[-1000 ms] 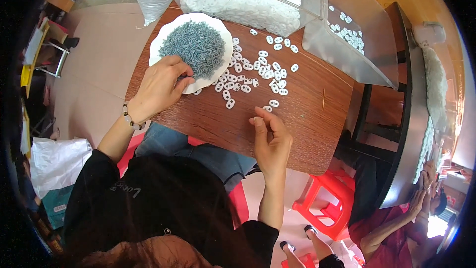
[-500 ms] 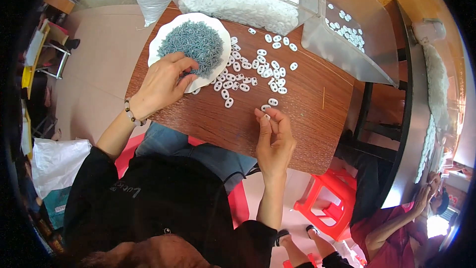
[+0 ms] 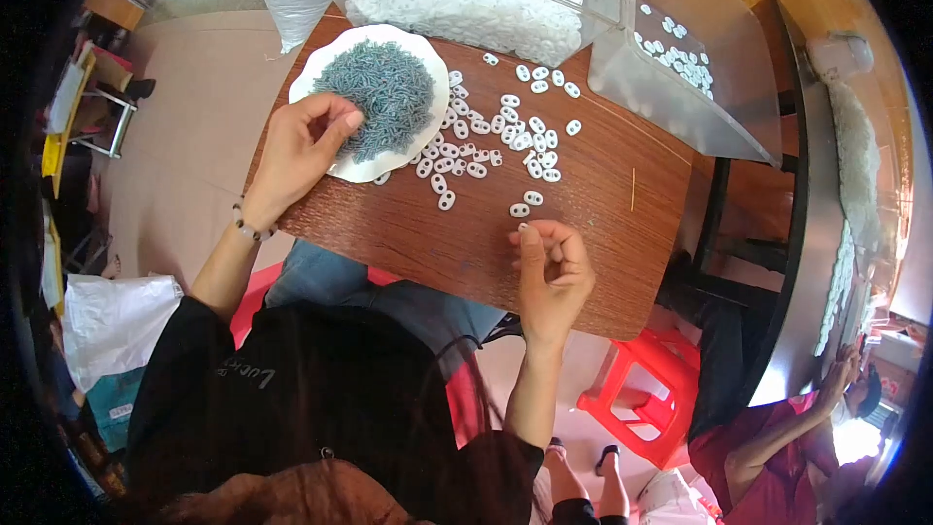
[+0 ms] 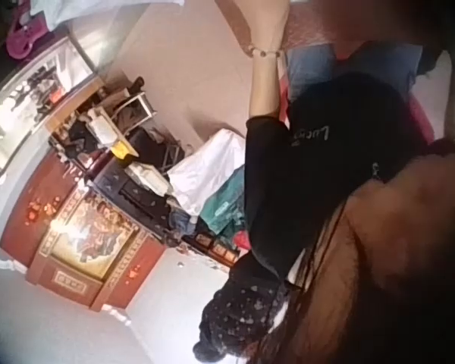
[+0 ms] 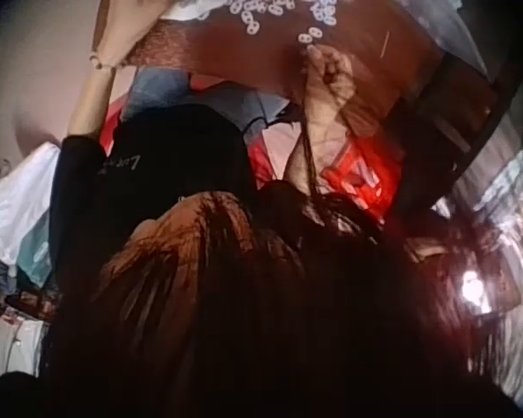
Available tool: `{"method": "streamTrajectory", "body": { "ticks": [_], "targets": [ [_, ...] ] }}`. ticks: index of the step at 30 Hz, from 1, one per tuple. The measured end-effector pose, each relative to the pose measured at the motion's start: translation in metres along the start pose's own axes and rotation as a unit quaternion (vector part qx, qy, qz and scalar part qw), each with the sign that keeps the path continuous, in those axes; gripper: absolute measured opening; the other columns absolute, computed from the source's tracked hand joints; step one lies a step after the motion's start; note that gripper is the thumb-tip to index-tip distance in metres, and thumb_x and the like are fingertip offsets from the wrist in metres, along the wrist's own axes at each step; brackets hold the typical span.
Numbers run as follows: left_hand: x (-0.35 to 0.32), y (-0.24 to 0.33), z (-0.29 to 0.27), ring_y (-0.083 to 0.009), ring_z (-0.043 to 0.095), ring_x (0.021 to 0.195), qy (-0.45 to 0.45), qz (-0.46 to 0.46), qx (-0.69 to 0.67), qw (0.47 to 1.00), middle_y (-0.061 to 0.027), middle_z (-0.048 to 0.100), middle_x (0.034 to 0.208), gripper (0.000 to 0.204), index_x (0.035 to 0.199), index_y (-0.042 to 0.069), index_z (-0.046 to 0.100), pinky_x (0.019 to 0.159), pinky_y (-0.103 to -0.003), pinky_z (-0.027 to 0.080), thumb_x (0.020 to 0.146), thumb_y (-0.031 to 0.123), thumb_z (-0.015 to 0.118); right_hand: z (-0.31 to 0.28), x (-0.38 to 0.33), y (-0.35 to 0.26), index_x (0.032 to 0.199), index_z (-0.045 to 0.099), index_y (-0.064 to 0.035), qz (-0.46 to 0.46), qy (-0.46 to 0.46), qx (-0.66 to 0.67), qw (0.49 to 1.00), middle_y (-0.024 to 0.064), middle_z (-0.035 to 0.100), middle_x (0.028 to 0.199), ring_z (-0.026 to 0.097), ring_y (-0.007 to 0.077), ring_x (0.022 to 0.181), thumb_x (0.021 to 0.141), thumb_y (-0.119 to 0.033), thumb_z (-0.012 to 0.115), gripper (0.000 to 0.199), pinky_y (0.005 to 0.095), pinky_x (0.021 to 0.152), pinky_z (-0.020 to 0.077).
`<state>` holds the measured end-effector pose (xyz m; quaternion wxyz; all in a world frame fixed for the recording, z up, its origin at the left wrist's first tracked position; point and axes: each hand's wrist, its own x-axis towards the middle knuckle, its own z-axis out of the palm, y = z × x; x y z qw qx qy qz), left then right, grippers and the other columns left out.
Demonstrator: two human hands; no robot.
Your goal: Assembling small metal rings into white plastic components on a workbench.
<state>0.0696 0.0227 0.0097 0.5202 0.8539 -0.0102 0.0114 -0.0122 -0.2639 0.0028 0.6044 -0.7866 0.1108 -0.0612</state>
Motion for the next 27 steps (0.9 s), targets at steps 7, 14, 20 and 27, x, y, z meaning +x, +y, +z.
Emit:
{"method": "streamTrajectory", "body": {
  "ticks": [7, 14, 20, 27],
  "targets": [
    [-0.053, 0.018, 0.043, -0.0016, 0.054, 0.07, -0.1, -0.048, -0.242, 0.964, 0.0029, 0.063, 0.079, 0.015, 0.094, -0.001, 0.065, 0.063, -0.017, 0.044, 0.093, 0.014, 0.063, 0.015, -0.005, -0.006, 0.112, 0.059, 0.0057, 0.087, -0.037, 0.213, 0.972, 0.0169, 0.069, 0.091, 0.067, 0.0155, 0.074, 0.093, -0.007, 0.057, 0.022, 0.0242, 0.065, 0.0532],
    [-0.073, 0.024, 0.08, -0.0054, 0.056, 0.075, -0.221, -0.137, -0.328, 0.908, -0.0015, 0.064, 0.082, 0.016, 0.094, 0.0, 0.064, 0.067, -0.02, 0.045, 0.093, 0.016, 0.061, 0.015, -0.021, 0.004, 0.106, 0.065, 0.0037, 0.072, -0.045, 0.204, 0.975, 0.0135, 0.07, 0.092, 0.066, 0.0139, 0.075, 0.092, -0.006, 0.06, 0.017, 0.0233, 0.065, 0.0526],
    [-0.081, 0.027, 0.093, -0.0049, 0.055, 0.074, -0.216, -0.149, -0.331, 0.907, -0.0015, 0.064, 0.083, 0.018, 0.095, 0.0, 0.064, 0.067, -0.02, 0.045, 0.094, 0.018, 0.062, 0.007, -0.032, 0.005, 0.097, 0.07, 0.0006, 0.147, -0.015, 0.233, 0.961, 0.0053, 0.068, 0.083, 0.058, 0.0067, 0.066, 0.086, -0.004, 0.066, 0.012, 0.0184, 0.058, 0.0446],
    [-0.078, 0.033, 0.09, -0.0062, 0.057, 0.072, -0.217, -0.18, -0.344, 0.896, -0.0029, 0.066, 0.085, 0.019, 0.098, 0.001, 0.063, 0.063, -0.02, 0.046, 0.094, 0.02, 0.061, 0.005, -0.036, 0.004, 0.1, 0.07, 0.0013, 0.128, -0.044, 0.203, 0.97, 0.0038, 0.066, 0.082, 0.055, 0.0056, 0.065, 0.086, -0.002, 0.066, 0.015, 0.0174, 0.058, 0.0419]
  ]
}}
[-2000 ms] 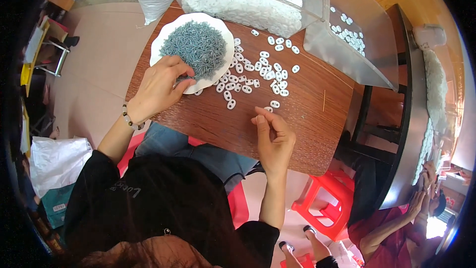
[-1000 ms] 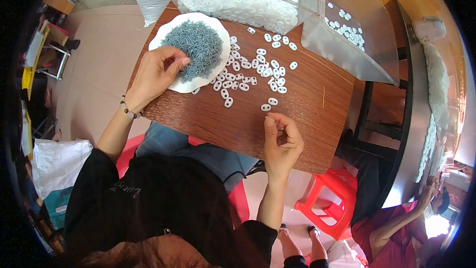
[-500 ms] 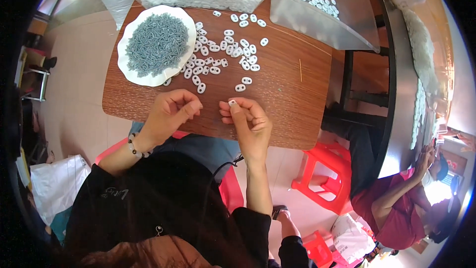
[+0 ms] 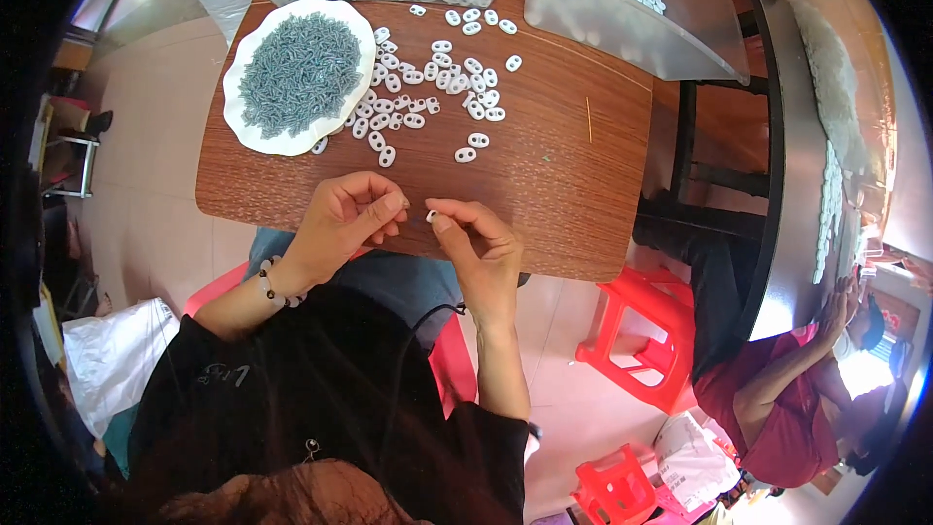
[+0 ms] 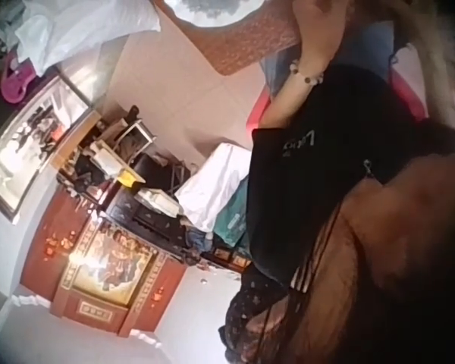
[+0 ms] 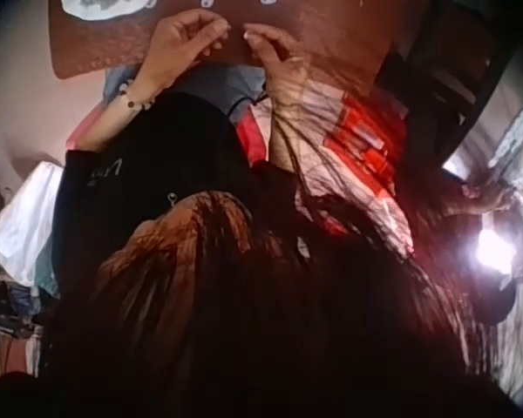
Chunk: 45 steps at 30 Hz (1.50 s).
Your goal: Assembling small metal rings into white plastic components on a workbench.
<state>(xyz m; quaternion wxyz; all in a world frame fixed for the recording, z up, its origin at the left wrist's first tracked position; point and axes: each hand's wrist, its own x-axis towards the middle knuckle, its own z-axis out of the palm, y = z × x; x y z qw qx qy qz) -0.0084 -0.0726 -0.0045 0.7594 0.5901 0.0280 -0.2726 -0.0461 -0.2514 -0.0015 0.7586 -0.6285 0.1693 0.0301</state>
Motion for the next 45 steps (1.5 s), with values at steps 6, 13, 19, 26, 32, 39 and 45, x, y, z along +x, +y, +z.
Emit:
{"method": "streamTrajectory", "body": {
  "ticks": [6, 13, 19, 26, 32, 39, 45],
  "targets": [
    [0.0, -0.001, 0.004, -0.0123, 0.066, 0.079, -0.027, -0.019, -0.063, 0.997, -0.0079, 0.068, 0.091, 0.019, 0.1, -0.001, 0.061, 0.07, -0.024, 0.056, 0.096, 0.017, 0.058, 0.008, 0.002, -0.004, 0.1, 0.069, 0.0027, -0.157, -0.079, -0.193, 0.965, 0.0026, 0.064, 0.088, 0.056, 0.0064, 0.071, 0.086, 0.0, 0.064, 0.014, 0.0171, 0.064, 0.0431],
    [-0.003, -0.008, 0.01, -0.0175, 0.068, 0.083, -0.003, 0.008, -0.114, 0.993, -0.0116, 0.068, 0.095, 0.02, 0.103, -0.004, 0.061, 0.075, -0.03, 0.058, 0.095, 0.013, 0.058, 0.015, -0.001, 0.0, 0.098, 0.067, 0.0014, -0.078, -0.004, -0.085, 0.993, 0.0022, 0.066, 0.084, 0.058, 0.0062, 0.076, 0.085, -0.003, 0.07, 0.014, 0.0199, 0.068, 0.0472],
    [-0.003, -0.02, 0.017, -0.0152, 0.067, 0.086, 0.014, 0.038, -0.141, 0.989, -0.0117, 0.067, 0.097, 0.018, 0.103, -0.006, 0.06, 0.077, -0.028, 0.058, 0.096, 0.01, 0.056, 0.02, -0.004, 0.007, 0.096, 0.068, 0.0017, -0.09, -0.001, -0.031, 0.995, 0.0061, 0.067, 0.093, 0.06, 0.0099, 0.084, 0.085, -0.003, 0.069, 0.012, 0.0227, 0.076, 0.0483],
    [-0.007, -0.017, 0.014, -0.0154, 0.067, 0.087, 0.028, 0.05, -0.164, 0.985, -0.0117, 0.067, 0.099, 0.018, 0.104, -0.006, 0.059, 0.078, -0.029, 0.059, 0.096, 0.01, 0.055, 0.027, -0.009, 0.004, 0.099, 0.068, 0.002, -0.107, -0.011, -0.076, 0.991, 0.0081, 0.067, 0.1, 0.061, 0.0132, 0.092, 0.087, -0.002, 0.067, 0.013, 0.0258, 0.084, 0.0477],
    [-0.01, -0.012, 0.011, -0.0158, 0.067, 0.083, 0.019, 0.039, -0.13, 0.991, -0.0096, 0.068, 0.092, 0.019, 0.101, -0.003, 0.062, 0.073, -0.029, 0.058, 0.096, 0.015, 0.057, 0.031, -0.007, 0.012, 0.099, 0.068, 0.0025, -0.1, 0.023, -0.019, 0.995, 0.0071, 0.066, 0.098, 0.061, 0.0111, 0.088, 0.089, -0.003, 0.066, 0.012, 0.0229, 0.079, 0.049],
    [-0.011, -0.011, -0.003, -0.0097, 0.064, 0.075, 0.039, 0.073, 0.023, 0.996, -0.0072, 0.068, 0.087, 0.02, 0.098, -0.001, 0.062, 0.068, -0.024, 0.053, 0.097, 0.017, 0.056, 0.022, 0.001, 0.005, 0.098, 0.07, 0.0022, -0.148, -0.025, -0.137, 0.979, 0.0057, 0.069, 0.092, 0.062, 0.0098, 0.083, 0.088, -0.006, 0.067, 0.013, 0.0212, 0.074, 0.0483],
    [-0.013, -0.013, -0.005, -0.0055, 0.057, 0.071, 0.034, 0.082, 0.078, 0.993, -0.0024, 0.064, 0.078, 0.02, 0.096, -0.001, 0.062, 0.066, -0.021, 0.049, 0.098, 0.018, 0.056, 0.026, -0.005, 0.002, 0.1, 0.071, 0.001, -0.064, -0.028, -0.073, 0.995, 0.0052, 0.068, 0.089, 0.061, 0.009, 0.081, 0.086, -0.007, 0.07, 0.016, 0.0207, 0.073, 0.0471]
  ]
}}
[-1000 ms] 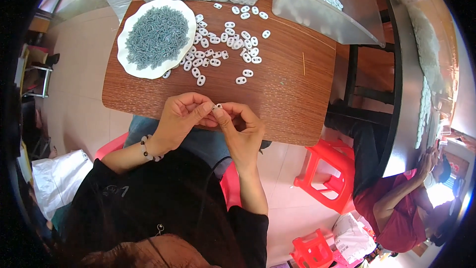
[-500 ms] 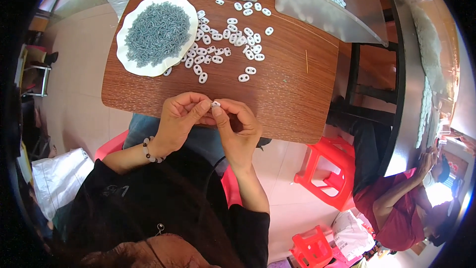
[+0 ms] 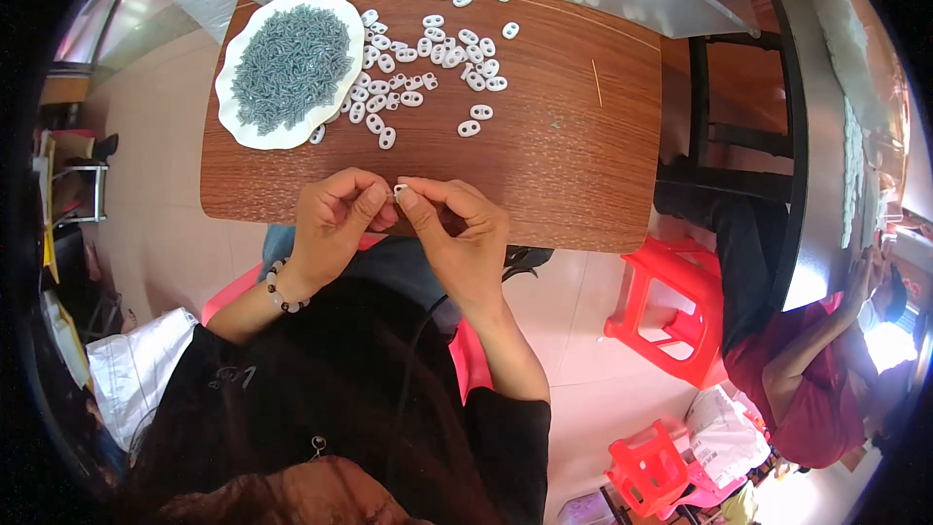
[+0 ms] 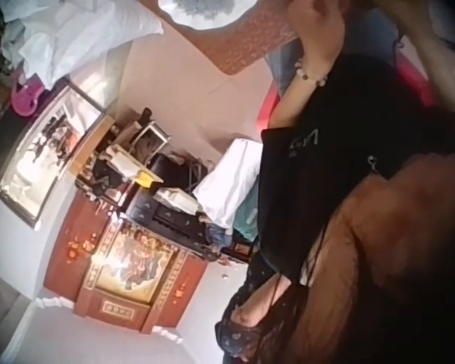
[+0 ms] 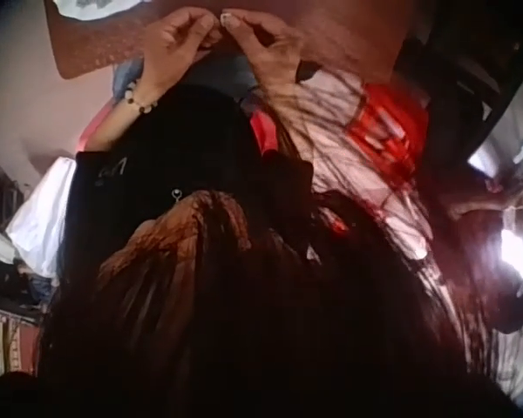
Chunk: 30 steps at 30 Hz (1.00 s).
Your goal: Assembling small metal rings into white plastic components on a workbench.
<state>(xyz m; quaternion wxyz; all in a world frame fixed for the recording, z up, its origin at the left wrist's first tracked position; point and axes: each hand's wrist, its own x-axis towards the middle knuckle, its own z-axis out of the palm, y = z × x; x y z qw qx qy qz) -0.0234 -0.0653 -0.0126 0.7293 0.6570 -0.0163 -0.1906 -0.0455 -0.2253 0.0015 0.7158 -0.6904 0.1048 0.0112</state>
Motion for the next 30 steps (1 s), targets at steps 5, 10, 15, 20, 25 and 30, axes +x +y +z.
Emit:
{"method": "streamTrajectory", "body": {
  "ticks": [5, 10, 15, 20, 25, 30],
  "targets": [
    [0.0, 0.003, -0.001, -0.005, 0.055, 0.07, -0.01, -0.009, 0.029, 0.999, -0.0019, 0.063, 0.077, 0.02, 0.096, -0.001, 0.061, 0.065, -0.02, 0.047, 0.098, 0.018, 0.056, -0.002, 0.0, 0.003, 0.098, 0.072, 0.0009, -0.01, 0.006, -0.021, 1.0, 0.0045, 0.068, 0.087, 0.06, 0.0078, 0.079, 0.085, -0.006, 0.07, 0.015, 0.0202, 0.072, 0.0462],
    [-0.001, 0.002, -0.001, -0.0047, 0.056, 0.07, -0.004, -0.009, 0.051, 0.999, -0.0018, 0.063, 0.077, 0.019, 0.095, -0.001, 0.061, 0.065, -0.02, 0.047, 0.097, 0.018, 0.056, -0.002, 0.001, 0.007, 0.097, 0.072, 0.0011, -0.02, 0.0, -0.032, 0.999, 0.0037, 0.067, 0.084, 0.059, 0.007, 0.078, 0.085, -0.006, 0.07, 0.014, 0.0201, 0.07, 0.0456],
    [0.0, 0.002, 0.0, -0.0045, 0.056, 0.069, 0.002, -0.006, 0.073, 0.997, -0.0014, 0.063, 0.075, 0.018, 0.093, -0.001, 0.062, 0.064, -0.02, 0.047, 0.097, 0.016, 0.057, 0.0, 0.0, 0.008, 0.095, 0.072, 0.0004, -0.015, 0.014, -0.037, 0.999, 0.0024, 0.066, 0.08, 0.057, 0.0063, 0.075, 0.084, -0.006, 0.071, 0.013, 0.0195, 0.067, 0.0438],
    [0.0, 0.006, 0.0, -0.0042, 0.056, 0.065, 0.009, 0.028, 0.119, 0.992, -0.0014, 0.062, 0.071, 0.017, 0.091, -0.002, 0.062, 0.06, -0.02, 0.047, 0.095, 0.014, 0.058, 0.002, 0.0, 0.004, 0.093, 0.073, 0.0005, -0.039, 0.015, -0.069, 0.997, 0.0031, 0.066, 0.079, 0.056, 0.0065, 0.072, 0.082, -0.004, 0.072, 0.011, 0.0197, 0.065, 0.0425],
    [0.0, 0.007, 0.0, -0.0042, 0.056, 0.065, 0.015, 0.024, 0.12, 0.992, -0.0012, 0.062, 0.07, 0.017, 0.09, -0.002, 0.062, 0.059, -0.02, 0.047, 0.095, 0.013, 0.059, 0.005, 0.0, 0.006, 0.092, 0.072, 0.0009, -0.038, 0.009, -0.063, 0.997, 0.0029, 0.066, 0.078, 0.057, 0.006, 0.072, 0.083, -0.004, 0.071, 0.011, 0.0189, 0.064, 0.0426],
    [0.001, 0.004, 0.0, -0.0041, 0.056, 0.066, 0.017, 0.006, 0.107, 0.994, -0.0013, 0.062, 0.071, 0.018, 0.09, -0.003, 0.062, 0.06, -0.019, 0.047, 0.095, 0.014, 0.059, 0.003, 0.001, 0.014, 0.094, 0.072, 0.0012, -0.017, 0.001, -0.036, 0.999, 0.0023, 0.068, 0.081, 0.059, 0.0054, 0.074, 0.085, -0.003, 0.07, 0.011, 0.0178, 0.066, 0.0452]
  ]
}}
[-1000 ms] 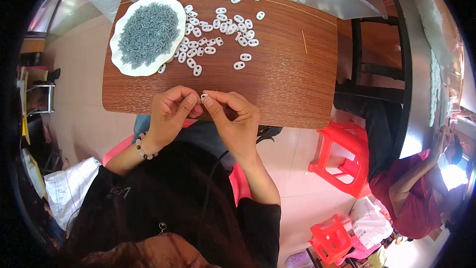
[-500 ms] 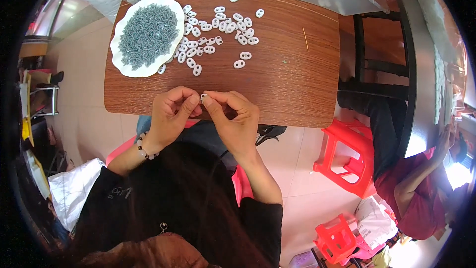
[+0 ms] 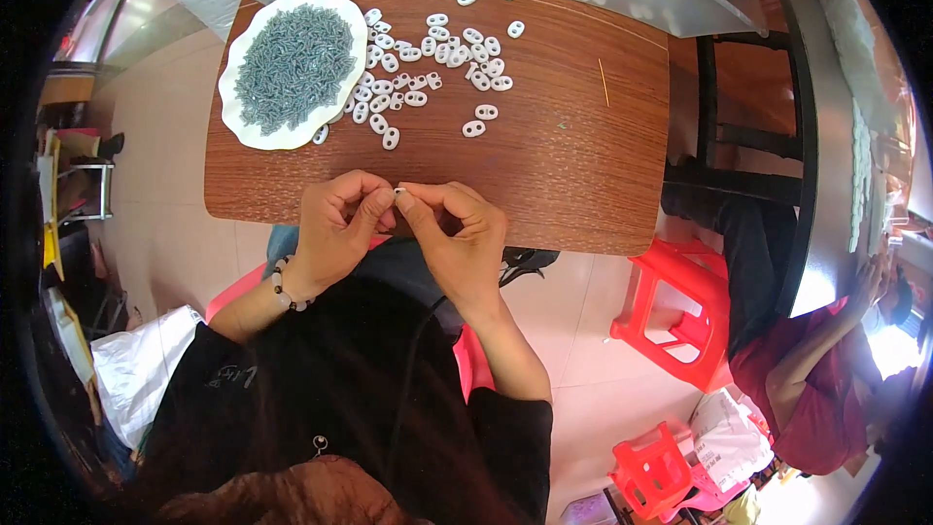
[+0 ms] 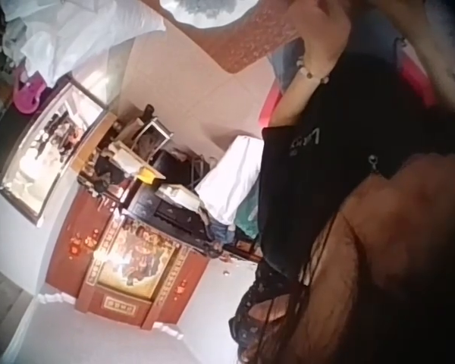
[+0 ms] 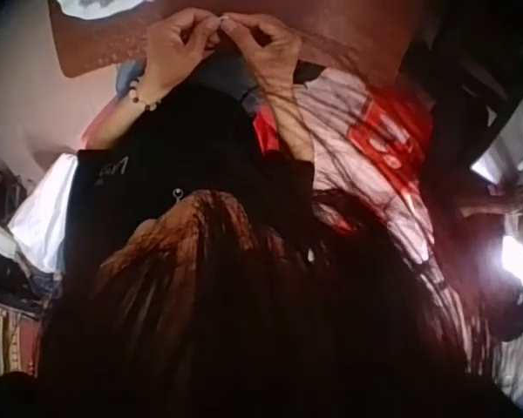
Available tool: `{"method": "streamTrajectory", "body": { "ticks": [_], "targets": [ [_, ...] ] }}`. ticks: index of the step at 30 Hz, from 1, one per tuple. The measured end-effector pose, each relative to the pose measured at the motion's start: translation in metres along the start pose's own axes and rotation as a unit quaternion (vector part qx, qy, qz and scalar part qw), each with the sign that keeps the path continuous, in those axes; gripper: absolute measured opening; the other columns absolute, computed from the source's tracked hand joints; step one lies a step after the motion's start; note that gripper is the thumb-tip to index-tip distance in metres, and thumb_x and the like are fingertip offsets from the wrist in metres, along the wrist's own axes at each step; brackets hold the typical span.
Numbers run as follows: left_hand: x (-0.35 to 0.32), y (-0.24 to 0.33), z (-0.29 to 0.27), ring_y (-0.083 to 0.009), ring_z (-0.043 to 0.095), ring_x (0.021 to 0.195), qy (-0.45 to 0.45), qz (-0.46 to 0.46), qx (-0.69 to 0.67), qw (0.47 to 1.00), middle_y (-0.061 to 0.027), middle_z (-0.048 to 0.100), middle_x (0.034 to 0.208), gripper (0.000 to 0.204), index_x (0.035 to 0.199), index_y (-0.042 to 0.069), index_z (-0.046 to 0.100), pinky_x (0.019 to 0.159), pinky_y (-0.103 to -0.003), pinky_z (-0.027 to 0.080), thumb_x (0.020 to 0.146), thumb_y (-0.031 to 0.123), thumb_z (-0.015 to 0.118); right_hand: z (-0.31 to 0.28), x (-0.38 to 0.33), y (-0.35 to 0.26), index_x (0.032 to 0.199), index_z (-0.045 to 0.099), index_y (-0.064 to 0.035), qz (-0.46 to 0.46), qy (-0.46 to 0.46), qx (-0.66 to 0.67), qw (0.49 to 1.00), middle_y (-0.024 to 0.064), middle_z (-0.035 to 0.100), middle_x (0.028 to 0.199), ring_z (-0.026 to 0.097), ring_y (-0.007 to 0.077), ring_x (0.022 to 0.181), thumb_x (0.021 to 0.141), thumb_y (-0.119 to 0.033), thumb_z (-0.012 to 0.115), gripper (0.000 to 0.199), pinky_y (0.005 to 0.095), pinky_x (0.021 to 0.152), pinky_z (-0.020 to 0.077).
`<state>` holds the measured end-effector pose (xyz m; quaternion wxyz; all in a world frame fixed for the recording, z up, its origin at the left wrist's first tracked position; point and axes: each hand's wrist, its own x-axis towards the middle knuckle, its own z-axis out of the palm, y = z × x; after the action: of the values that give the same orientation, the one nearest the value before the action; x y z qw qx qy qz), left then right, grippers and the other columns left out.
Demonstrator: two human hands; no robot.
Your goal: Assembling small metal rings into white plastic components on a workbench.
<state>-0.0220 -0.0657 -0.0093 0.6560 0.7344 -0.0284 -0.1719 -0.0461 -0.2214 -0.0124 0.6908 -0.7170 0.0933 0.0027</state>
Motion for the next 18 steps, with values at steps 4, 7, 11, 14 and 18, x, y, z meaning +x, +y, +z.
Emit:
{"method": "streamTrajectory", "body": {
  "ticks": [4, 7, 11, 14, 18],
  "targets": [
    [0.003, -0.002, 0.0, -0.0053, 0.058, 0.067, -0.008, -0.013, -0.058, 0.998, -0.0028, 0.064, 0.073, 0.019, 0.092, -0.002, 0.063, 0.06, -0.02, 0.049, 0.096, 0.016, 0.057, 0.001, 0.001, -0.003, 0.096, 0.072, 0.0019, 0.055, -0.002, 0.073, 0.996, 0.0034, 0.069, 0.083, 0.06, 0.0061, 0.075, 0.085, -0.003, 0.069, 0.012, 0.0188, 0.069, 0.0474],
    [0.006, -0.005, -0.001, -0.0072, 0.06, 0.068, -0.019, -0.016, -0.103, 0.994, -0.0048, 0.065, 0.076, 0.024, 0.094, -0.001, 0.063, 0.062, -0.021, 0.05, 0.099, 0.02, 0.053, 0.002, 0.002, -0.002, 0.097, 0.071, 0.0029, 0.055, 0.002, 0.113, 0.992, 0.0046, 0.069, 0.083, 0.062, 0.0067, 0.077, 0.085, -0.003, 0.069, 0.013, 0.0195, 0.071, 0.0488],
    [0.008, -0.008, -0.01, -0.0104, 0.062, 0.071, -0.037, -0.033, -0.148, 0.988, -0.0085, 0.067, 0.081, 0.037, 0.098, -0.003, 0.063, 0.065, -0.024, 0.051, 0.103, 0.028, 0.043, 0.004, 0.004, 0.0, 0.097, 0.07, 0.0032, 0.063, 0.008, 0.14, 0.988, 0.005, 0.069, 0.084, 0.062, 0.007, 0.076, 0.086, -0.004, 0.069, 0.013, 0.0196, 0.07, 0.0489],
    [0.01, -0.007, -0.012, -0.0112, 0.062, 0.072, -0.038, -0.036, -0.155, 0.986, -0.0099, 0.068, 0.083, 0.039, 0.099, -0.004, 0.063, 0.067, -0.025, 0.051, 0.103, 0.028, 0.041, 0.003, 0.004, 0.002, 0.097, 0.07, 0.0028, 0.058, 0.013, 0.14, 0.988, 0.0051, 0.069, 0.083, 0.062, 0.007, 0.075, 0.086, -0.004, 0.069, 0.013, 0.0192, 0.07, 0.0486],
    [0.009, -0.007, -0.016, -0.0111, 0.062, 0.073, -0.041, -0.029, -0.152, 0.987, -0.0093, 0.067, 0.083, 0.036, 0.099, -0.004, 0.063, 0.068, -0.024, 0.05, 0.103, 0.026, 0.042, 0.003, 0.005, 0.0, 0.097, 0.071, 0.0024, 0.07, 0.015, 0.143, 0.987, 0.0049, 0.069, 0.083, 0.061, 0.0065, 0.074, 0.086, -0.006, 0.069, 0.014, 0.0185, 0.067, 0.0475]
  ]
}}
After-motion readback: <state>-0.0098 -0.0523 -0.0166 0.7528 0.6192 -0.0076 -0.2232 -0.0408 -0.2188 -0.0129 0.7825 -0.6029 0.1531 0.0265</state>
